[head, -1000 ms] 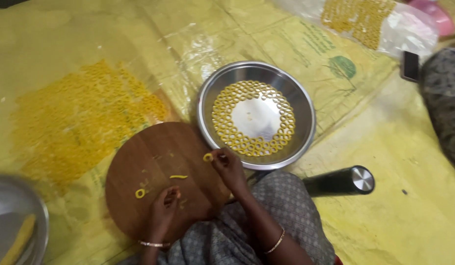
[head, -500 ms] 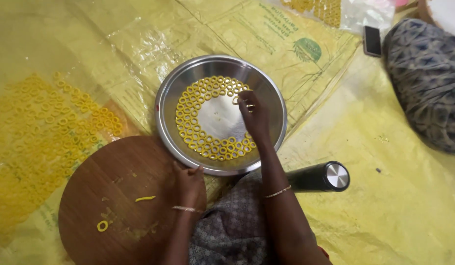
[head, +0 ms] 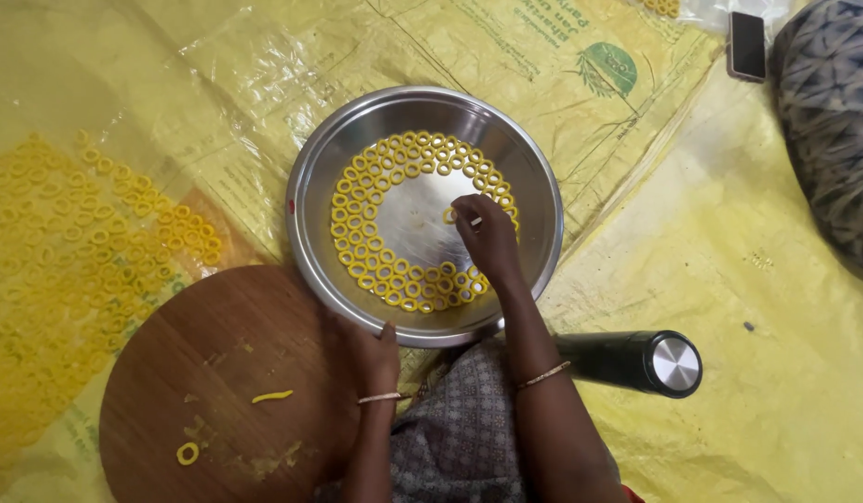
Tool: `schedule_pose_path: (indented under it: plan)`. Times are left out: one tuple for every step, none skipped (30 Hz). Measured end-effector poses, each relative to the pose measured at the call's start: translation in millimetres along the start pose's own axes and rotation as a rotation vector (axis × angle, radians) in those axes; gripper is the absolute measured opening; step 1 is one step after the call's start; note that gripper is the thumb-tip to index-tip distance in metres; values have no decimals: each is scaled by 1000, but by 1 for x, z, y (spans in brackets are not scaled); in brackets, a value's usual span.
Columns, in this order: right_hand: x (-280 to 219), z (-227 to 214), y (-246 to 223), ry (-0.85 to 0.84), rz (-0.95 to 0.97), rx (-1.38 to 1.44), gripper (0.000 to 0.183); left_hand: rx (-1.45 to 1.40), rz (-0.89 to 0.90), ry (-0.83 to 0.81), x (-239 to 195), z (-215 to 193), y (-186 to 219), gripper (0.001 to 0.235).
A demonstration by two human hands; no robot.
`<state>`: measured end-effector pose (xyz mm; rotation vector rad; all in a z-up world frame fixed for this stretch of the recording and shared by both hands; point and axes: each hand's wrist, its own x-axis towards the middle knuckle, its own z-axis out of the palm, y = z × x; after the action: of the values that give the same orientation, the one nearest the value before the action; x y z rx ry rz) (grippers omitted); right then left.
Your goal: The person rolls yellow dough into a thin rope on a wooden board, then pinches off small segments and forms them into rings. The rings are placed into a metal bowl. The person repeats this process continuously.
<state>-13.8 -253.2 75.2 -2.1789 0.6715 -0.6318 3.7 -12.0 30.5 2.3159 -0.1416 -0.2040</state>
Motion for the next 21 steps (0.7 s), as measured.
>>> schedule_pose_path:
  plan:
    - [1, 0, 0, 0, -5, -13, 19, -38, -43, -9, 5, 6, -4, 114]
    - [2, -1, 0, 1, -10, -27, 19, -77, -86, -18, 12, 12, -9, 114]
    - [2, 0, 0, 1, -22, -64, 16, -54, -96, -44, 21, 15, -14, 113]
    - [2, 2, 1, 2, -33, -102, 14, -32, -107, -71, 34, 17, -19, 112]
    - [0, 3, 2, 1, -43, -141, 11, -10, -119, -101, 44, 18, -23, 111]
    - [-1, 5, 4, -22, -47, -168, 12, 17, -35, -75, 57, 17, -28, 111]
    - [-2, 8, 6, -45, -51, -197, 13, 42, 48, -52, 71, 15, -30, 111]
    - [-4, 10, 9, -69, -55, -225, 13, 67, 131, -29, 80, 15, -30, 110]
    - [-4, 14, 10, -104, -45, -273, 11, 60, 45, -112, 90, 12, -29, 108]
    - [-4, 17, 12, -138, -34, -320, 9, 51, -40, -196, 103, 6, -28, 106]
    - [-5, 20, 14, -174, -23, -368, 7, 43, -125, -281, 111, 0, -26, 104]
    - [-5, 23, 16, -190, -34, -382, 8, -3, -60, -242, 116, -4, -21, 99]
    - [-5, 25, 17, -207, -47, -393, 9, -47, 5, -200, 121, -10, -16, 94]
    - [-5, 26, 19, -224, -59, -404, 10, -90, 71, -157, 123, -17, -11, 89]
    - [-5, 29, 20, -234, -75, -408, 11, -94, 55, -147, 124, -23, -4, 85]
    - [-5, 30, 22, -244, -91, -411, 11, -98, 40, -137, 124, -30, 5, 81]
    - [-6, 33, 23, -255, -106, -414, 11, -101, 24, -128, 121, -38, 12, 78]
    - [-7, 36, 23, -279, -110, -430, 9, -67, 138, -95, 113, -49, 18, 77]
    - [-5, 37, 24, -297, -115, -445, 6, -33, 258, -61, 105, -61, 24, 76]
    - [-3, 39, 25, -315, -120, -460, 4, 2, 378, -28, 97, -73, 30, 76]
    - [-4, 40, 26, -321, -133, -461, 4, 52, 342, -93, 87, -88, 32, 73]
